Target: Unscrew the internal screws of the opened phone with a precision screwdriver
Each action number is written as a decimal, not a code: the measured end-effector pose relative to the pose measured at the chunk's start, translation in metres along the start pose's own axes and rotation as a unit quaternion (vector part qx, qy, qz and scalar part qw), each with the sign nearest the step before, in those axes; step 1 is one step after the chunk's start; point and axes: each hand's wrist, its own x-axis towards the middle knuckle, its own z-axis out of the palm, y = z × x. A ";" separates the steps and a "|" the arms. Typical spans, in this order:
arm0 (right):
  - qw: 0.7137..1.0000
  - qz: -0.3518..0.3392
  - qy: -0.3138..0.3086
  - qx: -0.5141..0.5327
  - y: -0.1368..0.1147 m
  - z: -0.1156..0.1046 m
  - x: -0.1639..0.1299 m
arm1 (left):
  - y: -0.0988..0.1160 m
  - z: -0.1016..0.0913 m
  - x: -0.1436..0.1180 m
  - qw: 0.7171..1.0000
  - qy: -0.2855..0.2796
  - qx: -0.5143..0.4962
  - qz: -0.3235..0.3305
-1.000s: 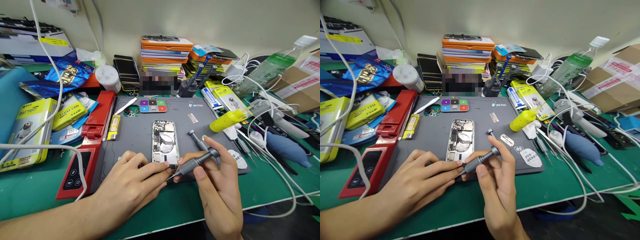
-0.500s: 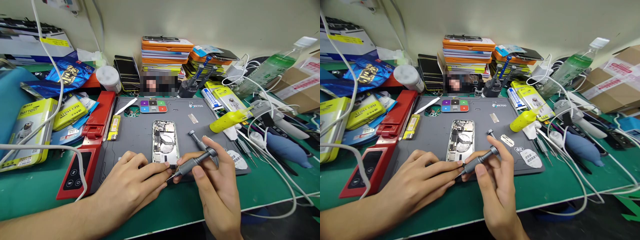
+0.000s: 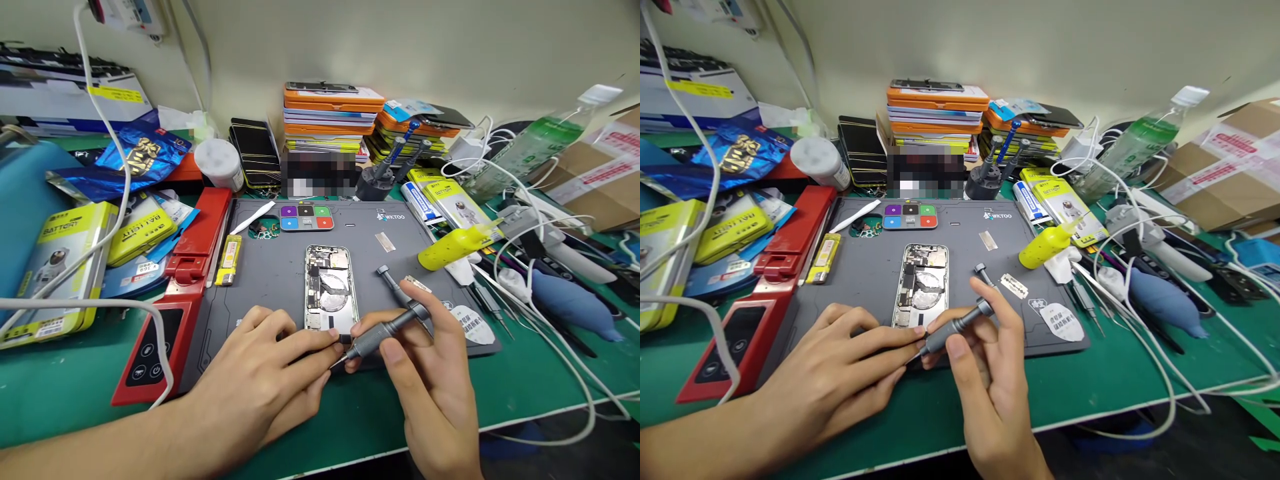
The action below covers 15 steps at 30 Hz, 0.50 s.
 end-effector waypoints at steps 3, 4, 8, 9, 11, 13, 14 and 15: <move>1.000 -0.015 0.002 0.001 0.000 0.000 0.000 | 0.000 -0.001 0.001 1.000 0.000 0.001 -0.004; 1.000 -0.017 0.003 0.001 0.000 0.000 0.000 | 0.000 0.000 0.001 1.000 -0.001 0.002 -0.006; 1.000 -0.023 -0.002 -0.001 0.000 0.000 0.000 | 0.000 0.001 -0.001 1.000 -0.002 0.005 -0.008; 1.000 -0.024 -0.003 -0.003 0.001 0.000 0.000 | 0.000 0.001 -0.001 1.000 0.001 0.005 -0.008; 1.000 -0.024 -0.002 -0.006 0.001 0.000 0.001 | 0.001 0.002 -0.001 1.000 0.005 0.003 -0.010; 1.000 -0.024 0.000 -0.011 0.001 0.000 0.001 | 0.001 0.002 -0.001 1.000 0.008 0.002 -0.009; 1.000 -0.023 0.000 -0.012 0.001 0.000 0.001 | 0.001 0.002 -0.001 1.000 0.007 0.002 -0.008; 1.000 -0.024 -0.002 -0.013 0.001 0.000 0.001 | 0.000 0.002 -0.001 1.000 0.006 0.001 -0.006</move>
